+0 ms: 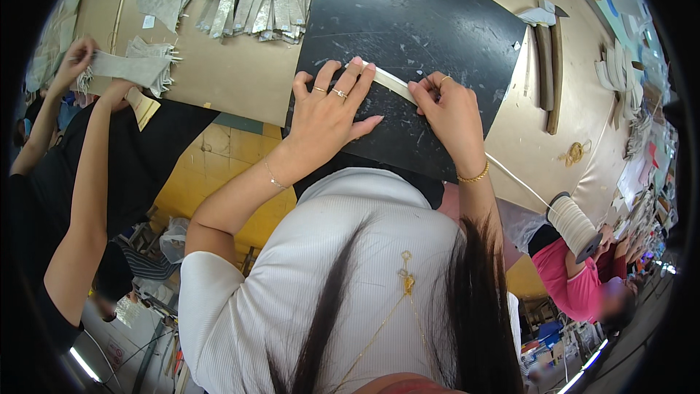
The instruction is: The person repeatedly wraps white thread around flat white fabric strips on a black cutting mat, then cuts the thread and sets the finished strip aside. The process is repeated multiple times with new strips taken from a pile on the table.
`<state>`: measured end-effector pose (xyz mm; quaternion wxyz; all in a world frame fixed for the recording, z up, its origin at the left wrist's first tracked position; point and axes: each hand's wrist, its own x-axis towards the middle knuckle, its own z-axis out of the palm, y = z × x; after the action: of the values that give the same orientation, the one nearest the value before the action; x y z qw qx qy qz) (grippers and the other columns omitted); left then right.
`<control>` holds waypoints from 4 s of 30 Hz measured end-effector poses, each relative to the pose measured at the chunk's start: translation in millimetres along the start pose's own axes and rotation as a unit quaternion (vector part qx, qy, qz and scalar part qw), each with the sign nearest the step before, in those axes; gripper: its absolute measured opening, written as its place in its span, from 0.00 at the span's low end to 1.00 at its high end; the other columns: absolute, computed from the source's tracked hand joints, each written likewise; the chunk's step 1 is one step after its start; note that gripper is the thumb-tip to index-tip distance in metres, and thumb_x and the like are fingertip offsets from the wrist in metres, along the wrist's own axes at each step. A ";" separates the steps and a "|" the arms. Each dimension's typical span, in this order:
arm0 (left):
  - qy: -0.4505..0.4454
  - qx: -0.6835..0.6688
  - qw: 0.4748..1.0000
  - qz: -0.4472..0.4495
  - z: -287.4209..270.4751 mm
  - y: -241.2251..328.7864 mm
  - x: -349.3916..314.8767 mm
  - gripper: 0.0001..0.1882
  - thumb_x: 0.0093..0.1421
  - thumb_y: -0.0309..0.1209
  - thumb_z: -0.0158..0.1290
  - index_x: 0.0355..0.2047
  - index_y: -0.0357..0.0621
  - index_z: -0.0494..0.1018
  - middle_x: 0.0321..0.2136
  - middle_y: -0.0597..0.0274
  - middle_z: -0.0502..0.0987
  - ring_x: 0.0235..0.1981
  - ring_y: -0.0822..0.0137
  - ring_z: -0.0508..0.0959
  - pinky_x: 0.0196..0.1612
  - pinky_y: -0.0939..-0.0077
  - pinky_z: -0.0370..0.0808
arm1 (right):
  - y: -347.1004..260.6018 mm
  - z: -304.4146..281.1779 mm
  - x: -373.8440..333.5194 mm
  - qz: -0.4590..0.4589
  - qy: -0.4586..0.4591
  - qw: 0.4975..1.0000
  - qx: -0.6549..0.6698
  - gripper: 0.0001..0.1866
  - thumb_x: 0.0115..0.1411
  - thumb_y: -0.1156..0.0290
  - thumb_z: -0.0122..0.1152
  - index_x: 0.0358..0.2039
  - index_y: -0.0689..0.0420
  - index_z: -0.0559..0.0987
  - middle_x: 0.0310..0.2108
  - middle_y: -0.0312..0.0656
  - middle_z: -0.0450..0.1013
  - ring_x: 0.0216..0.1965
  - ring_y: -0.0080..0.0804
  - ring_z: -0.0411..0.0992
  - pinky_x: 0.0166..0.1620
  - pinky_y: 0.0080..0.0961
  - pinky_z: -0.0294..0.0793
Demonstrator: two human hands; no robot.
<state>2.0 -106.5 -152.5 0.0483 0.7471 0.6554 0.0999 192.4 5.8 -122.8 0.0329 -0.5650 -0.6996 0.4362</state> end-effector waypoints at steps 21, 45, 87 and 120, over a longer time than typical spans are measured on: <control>-0.044 -0.060 0.997 -0.024 -13.0 32.8 4.5 0.50 0.44 0.58 0.69 0.68 0.65 0.65 0.69 0.48 0.56 0.68 0.40 0.53 0.63 0.36 0.49 | 3.0 11.8 -1.2 -0.052 0.045 0.993 -0.092 0.15 0.63 0.59 0.63 0.32 0.59 0.80 0.24 0.49 0.79 0.29 0.51 0.80 0.35 0.42 0.79; -0.068 -0.029 0.996 0.045 0.0 40.3 9.9 0.50 0.48 0.61 0.65 0.68 0.54 0.64 0.63 0.59 0.66 0.66 0.59 0.62 0.57 0.44 0.55 | 49.9 -30.0 -36.9 0.093 0.011 0.992 0.088 0.17 0.63 0.59 0.67 0.31 0.64 0.82 0.18 0.40 0.75 0.16 0.26 0.75 0.24 0.24 0.71; -0.044 -0.070 0.992 0.091 7.8 62.4 6.3 0.36 0.55 0.49 0.65 0.61 0.47 0.71 0.63 0.64 0.70 0.66 0.63 0.65 0.60 0.47 0.53 | 35.7 -16.4 -18.8 -0.049 0.053 0.992 -0.099 0.12 0.57 0.64 0.66 0.35 0.60 0.84 0.28 0.51 0.80 0.32 0.51 0.81 0.37 0.40 0.80; -0.041 -0.044 0.993 0.106 16.6 83.6 15.9 0.37 0.58 0.47 0.63 0.64 0.45 0.68 0.59 0.61 0.70 0.63 0.63 0.65 0.59 0.50 0.56 | 78.0 -43.7 -54.7 0.066 0.078 0.995 0.009 0.18 0.58 0.60 0.70 0.30 0.66 0.82 0.18 0.43 0.73 0.20 0.28 0.69 0.27 0.27 0.67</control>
<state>88.5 -101.2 -150.4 0.0974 0.8131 0.5647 0.1027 295.1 -15.5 -121.9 0.0634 -0.6417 -0.6522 0.3985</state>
